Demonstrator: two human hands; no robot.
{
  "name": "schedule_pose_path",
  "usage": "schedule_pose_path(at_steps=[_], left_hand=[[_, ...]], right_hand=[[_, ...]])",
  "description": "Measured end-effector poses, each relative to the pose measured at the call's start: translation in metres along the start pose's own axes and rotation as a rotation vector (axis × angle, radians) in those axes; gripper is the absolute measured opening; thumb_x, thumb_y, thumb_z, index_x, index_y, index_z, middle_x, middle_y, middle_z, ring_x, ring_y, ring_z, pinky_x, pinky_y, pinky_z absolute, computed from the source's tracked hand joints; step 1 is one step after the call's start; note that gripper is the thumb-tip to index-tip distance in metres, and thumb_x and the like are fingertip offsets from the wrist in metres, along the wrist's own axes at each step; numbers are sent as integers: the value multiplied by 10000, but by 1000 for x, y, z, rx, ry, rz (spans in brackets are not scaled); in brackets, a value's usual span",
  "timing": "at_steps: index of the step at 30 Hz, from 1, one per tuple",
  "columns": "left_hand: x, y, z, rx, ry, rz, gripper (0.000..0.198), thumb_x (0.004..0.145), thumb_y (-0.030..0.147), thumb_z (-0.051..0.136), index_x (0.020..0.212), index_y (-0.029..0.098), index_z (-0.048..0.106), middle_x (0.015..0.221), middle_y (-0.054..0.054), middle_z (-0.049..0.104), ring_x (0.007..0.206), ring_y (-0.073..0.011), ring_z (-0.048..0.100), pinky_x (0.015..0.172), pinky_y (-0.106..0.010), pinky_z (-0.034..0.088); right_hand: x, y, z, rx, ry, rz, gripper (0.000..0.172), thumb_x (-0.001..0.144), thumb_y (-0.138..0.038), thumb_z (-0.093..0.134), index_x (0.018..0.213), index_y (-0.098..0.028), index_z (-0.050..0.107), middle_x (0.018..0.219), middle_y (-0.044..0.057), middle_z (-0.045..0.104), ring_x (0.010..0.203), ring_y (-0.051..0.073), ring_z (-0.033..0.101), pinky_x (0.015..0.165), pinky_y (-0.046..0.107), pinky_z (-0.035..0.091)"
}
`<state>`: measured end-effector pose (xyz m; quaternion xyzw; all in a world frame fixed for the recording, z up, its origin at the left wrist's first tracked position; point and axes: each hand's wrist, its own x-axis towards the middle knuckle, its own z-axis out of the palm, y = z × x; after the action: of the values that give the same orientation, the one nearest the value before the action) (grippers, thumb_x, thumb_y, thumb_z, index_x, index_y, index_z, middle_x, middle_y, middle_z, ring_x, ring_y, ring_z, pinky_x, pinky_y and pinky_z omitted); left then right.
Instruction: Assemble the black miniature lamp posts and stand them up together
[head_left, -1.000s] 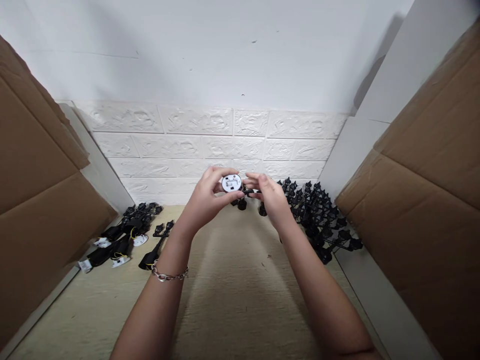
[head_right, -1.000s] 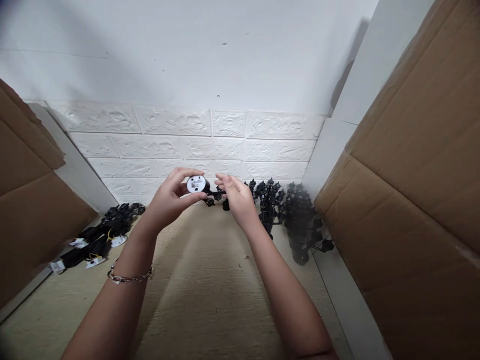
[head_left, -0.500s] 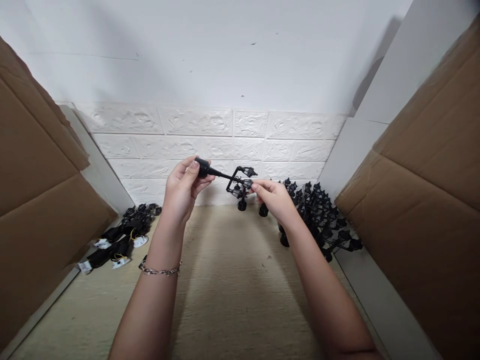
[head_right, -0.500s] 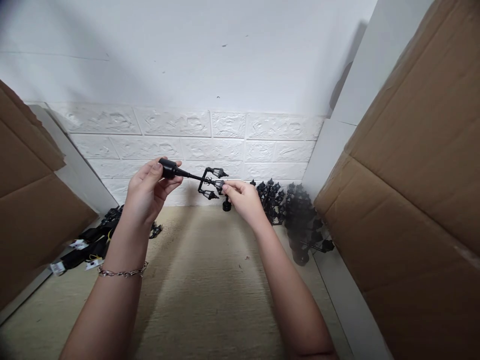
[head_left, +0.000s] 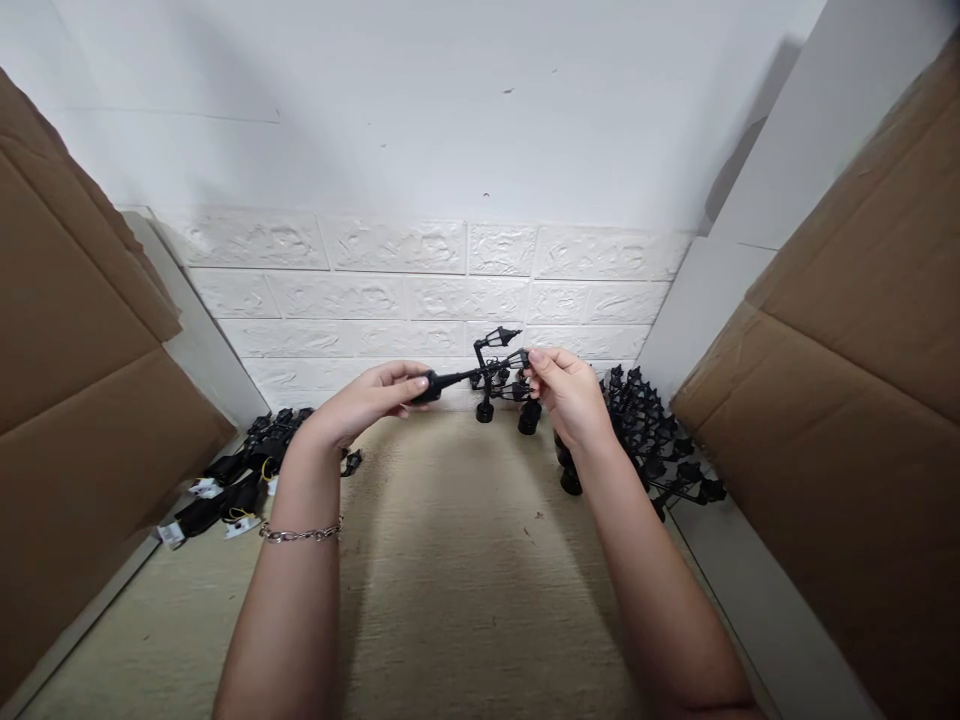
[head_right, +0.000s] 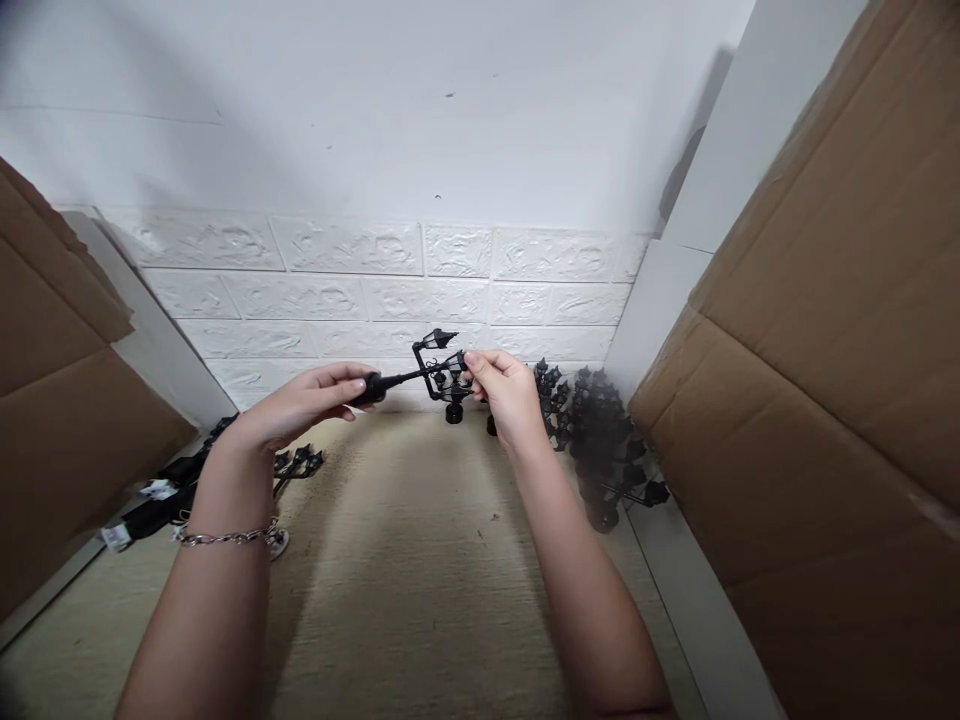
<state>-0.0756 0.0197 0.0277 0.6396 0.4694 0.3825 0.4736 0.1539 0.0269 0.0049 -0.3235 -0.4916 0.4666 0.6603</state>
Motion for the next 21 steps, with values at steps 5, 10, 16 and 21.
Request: schedule_pose_path(at_steps=[5,10,16,21], left_hand=[[9,-7,11,140,-180,22,480,640,361,682,1063,171,559,1076,-81,595,982,-186,550,819,-292,416],[14,-5,36,172,-248,103,351,675,332,646,980,171,581,925,-36,615,793,-140,572,717,-264,420],[17,-6,57,293,-319,165,215,691,330,604,815,156,598,617,35,516,546,-86,444,524,-219,322],[20,-9,68,209,-248,209,195,706,335,582,661,148,552,615,18,524,607,-111,497,573,-234,374]], right_hand=[[-2,3,3,-162,-15,-32,258,624,-411,685,664,-161,640,507,-45,439,489,66,362,475,203,303],[-4,5,6,-290,-68,-30,273,639,-424,655,621,-151,641,511,-31,430,503,80,358,485,219,299],[-5,5,8,-279,-52,-18,260,638,-407,654,630,-148,644,534,-24,464,511,83,366,499,224,311],[-5,5,8,-288,-64,-27,262,663,-418,633,634,-158,645,501,-29,446,497,87,376,487,224,310]])
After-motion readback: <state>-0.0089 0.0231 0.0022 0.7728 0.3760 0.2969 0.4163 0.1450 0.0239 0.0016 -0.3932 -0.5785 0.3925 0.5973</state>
